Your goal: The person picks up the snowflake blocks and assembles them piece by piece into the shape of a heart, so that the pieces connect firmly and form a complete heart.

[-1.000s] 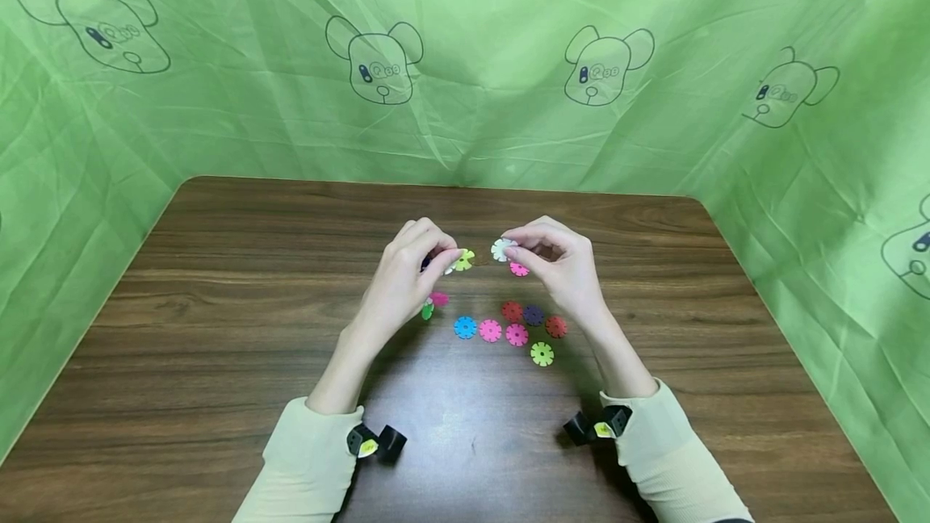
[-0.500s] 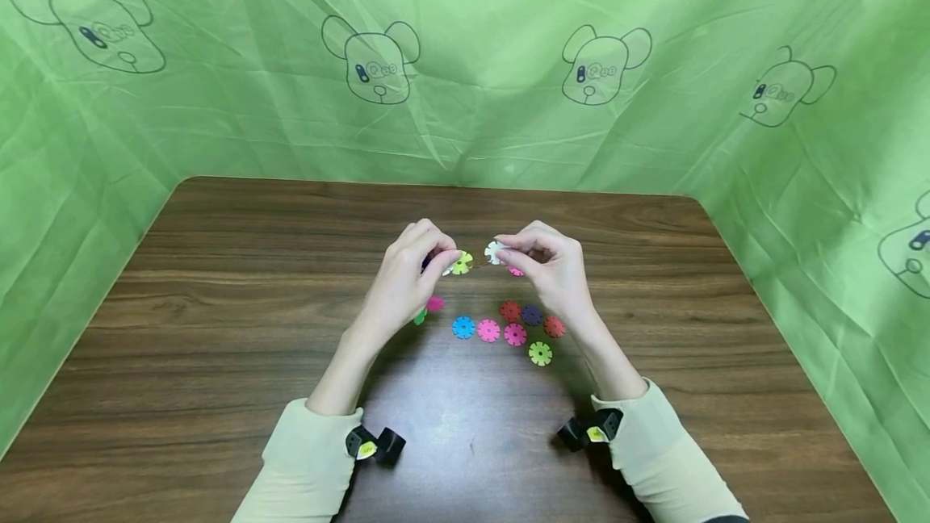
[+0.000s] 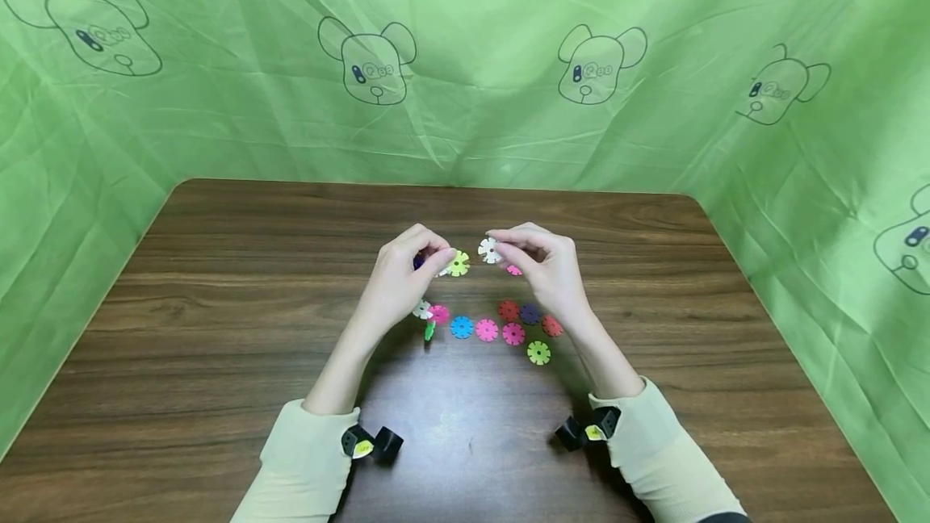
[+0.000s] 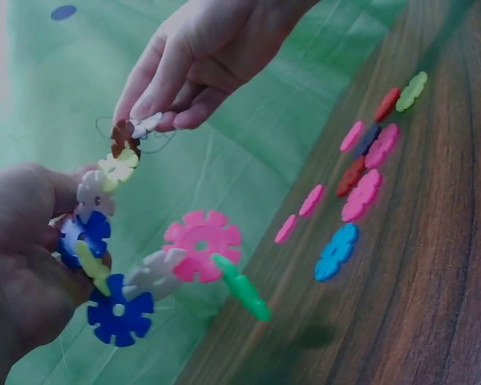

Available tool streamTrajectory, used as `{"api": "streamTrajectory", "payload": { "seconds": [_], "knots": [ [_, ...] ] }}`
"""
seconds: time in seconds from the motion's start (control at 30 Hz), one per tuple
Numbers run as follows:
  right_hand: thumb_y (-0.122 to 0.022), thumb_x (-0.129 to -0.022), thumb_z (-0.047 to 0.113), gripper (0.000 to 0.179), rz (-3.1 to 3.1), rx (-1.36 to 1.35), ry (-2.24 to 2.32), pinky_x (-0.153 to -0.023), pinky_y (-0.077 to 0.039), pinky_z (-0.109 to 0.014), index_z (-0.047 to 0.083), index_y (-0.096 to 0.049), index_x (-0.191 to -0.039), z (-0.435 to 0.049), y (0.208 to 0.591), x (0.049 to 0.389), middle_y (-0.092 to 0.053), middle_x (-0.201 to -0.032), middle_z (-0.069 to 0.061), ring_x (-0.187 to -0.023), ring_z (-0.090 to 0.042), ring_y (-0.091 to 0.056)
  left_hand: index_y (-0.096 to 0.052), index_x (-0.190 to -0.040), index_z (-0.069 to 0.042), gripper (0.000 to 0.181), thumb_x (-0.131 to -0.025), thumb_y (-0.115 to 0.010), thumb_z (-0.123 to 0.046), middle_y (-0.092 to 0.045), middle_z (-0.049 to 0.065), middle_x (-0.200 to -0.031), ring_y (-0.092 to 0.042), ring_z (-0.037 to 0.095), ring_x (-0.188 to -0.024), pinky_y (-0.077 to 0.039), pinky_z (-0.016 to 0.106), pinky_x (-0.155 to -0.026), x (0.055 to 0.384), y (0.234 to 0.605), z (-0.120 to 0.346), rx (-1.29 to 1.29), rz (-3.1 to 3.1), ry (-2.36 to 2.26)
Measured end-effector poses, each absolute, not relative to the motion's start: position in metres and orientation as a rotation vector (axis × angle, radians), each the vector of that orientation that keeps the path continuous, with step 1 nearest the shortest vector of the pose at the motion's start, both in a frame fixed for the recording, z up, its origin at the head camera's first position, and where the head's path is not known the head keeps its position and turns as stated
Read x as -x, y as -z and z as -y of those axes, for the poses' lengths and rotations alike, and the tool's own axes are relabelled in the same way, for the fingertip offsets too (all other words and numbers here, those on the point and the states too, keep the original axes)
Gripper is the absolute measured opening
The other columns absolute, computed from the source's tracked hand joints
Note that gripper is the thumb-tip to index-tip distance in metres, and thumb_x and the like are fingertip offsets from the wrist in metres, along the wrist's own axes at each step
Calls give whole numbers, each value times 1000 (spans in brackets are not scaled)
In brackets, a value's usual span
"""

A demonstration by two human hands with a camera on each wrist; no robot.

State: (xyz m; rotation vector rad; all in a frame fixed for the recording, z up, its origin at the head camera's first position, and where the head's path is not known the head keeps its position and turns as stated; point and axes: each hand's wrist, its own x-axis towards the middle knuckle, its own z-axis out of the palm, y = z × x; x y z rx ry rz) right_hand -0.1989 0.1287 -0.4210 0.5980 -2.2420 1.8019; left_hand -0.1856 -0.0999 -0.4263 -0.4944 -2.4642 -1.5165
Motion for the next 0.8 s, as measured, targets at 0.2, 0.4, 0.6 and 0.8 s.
{"api": "streamTrajectory", "payload": {
  "seconds": [0.2, 0.4, 0.6, 0.8],
  "knots": [
    [-71, -96, 5, 19, 2292, -562, -1847, -68, -61, -27, 1, -77, -113, -131, 421, 199, -76, -99, -21, -71, -18, -75, -73, -96, -14, 10, -100, -68, -22, -63, 2, -90, -57, 17, -79, -46, 24, -70, 187, 426, 102, 463, 2537, 1591],
    [-72, -95, 4, 18, 2274, -484, -1956, -71, -64, -40, -1, -76, -112, -130, 421, 199, -79, -99, -10, -71, -14, -75, -75, -104, -15, 12, -101, -67, -23, -68, 2, -96, -60, 19, -82, -48, 24, -72, 187, 427, 102, 460, 2556, 1627],
    [-72, -94, 2, 17, 2230, -486, -2032, -73, -64, -44, -5, -75, -109, -127, 423, 199, -77, -93, -1, -71, -14, -75, -76, -109, -14, 15, -100, -68, -23, -72, 1, -97, -59, 16, -80, -50, 29, -74, 186, 428, 98, 496, 2530, 1650],
    [-71, -95, 3, 18, 2207, -511, -2073, -74, -64, -41, -7, -73, -111, -126, 425, 199, -77, -95, -1, -74, -16, -75, -76, -104, -13, 12, -99, -70, -21, -73, 2, -95, -60, 16, -79, -50, 29, -73, 185, 426, 97, 478, 2510, 1658]
  ]
}}
